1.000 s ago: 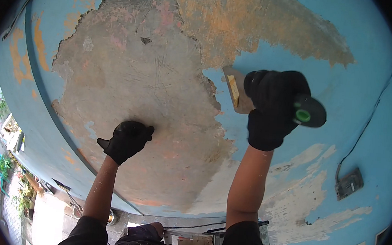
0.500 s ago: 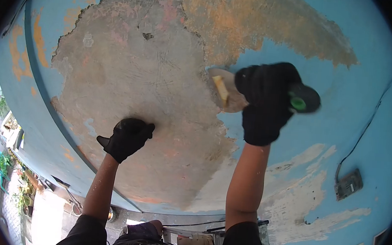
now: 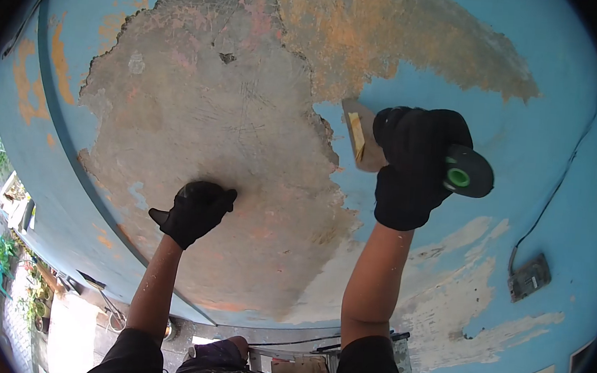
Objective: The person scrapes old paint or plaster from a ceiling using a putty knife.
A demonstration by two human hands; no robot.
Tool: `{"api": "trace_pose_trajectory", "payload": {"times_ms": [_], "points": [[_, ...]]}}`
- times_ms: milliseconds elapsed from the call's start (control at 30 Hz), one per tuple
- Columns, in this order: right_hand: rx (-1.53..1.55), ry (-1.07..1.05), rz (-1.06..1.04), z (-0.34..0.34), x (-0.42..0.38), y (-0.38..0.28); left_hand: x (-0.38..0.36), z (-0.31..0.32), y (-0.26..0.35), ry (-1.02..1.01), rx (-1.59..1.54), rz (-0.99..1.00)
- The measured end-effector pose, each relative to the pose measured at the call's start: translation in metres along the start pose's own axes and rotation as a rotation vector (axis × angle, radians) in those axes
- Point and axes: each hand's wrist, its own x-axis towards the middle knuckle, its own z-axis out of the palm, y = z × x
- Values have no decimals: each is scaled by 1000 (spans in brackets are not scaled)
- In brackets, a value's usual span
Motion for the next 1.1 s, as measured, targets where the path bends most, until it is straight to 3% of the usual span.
{"api": "trace_pose_trajectory", "payload": {"times_ms": [133,167,233,267,500,600,667,700,767,967,1000,1100], "points": [[602,-760,261,-13,17,-9,0,-1,3,4,-13,1],[600,-763,255,-6,19,-4,2,-2,3,6,-14,7],[43,136,31,10,18,10,1,1,0,18,-18,17],[232,-320,79,0,23,8,-2,2,0,9,-18,10],[200,-195,152,16,11,12,2,7,-8,91,-33,114],[118,-285,86,11,16,3,0,2,-3,49,0,66],[291,-518,91,27,3,-17,1,1,-3,19,8,25],[291,-523,92,23,7,-9,2,1,-4,17,-10,26],[343,-258,187,14,14,10,-1,3,-6,8,-29,13],[309,-61,176,35,-6,9,0,5,-7,84,-4,85],[245,-336,138,22,11,14,0,4,-7,49,13,68],[266,-515,-6,36,-6,-25,0,5,-9,50,25,87]]}}
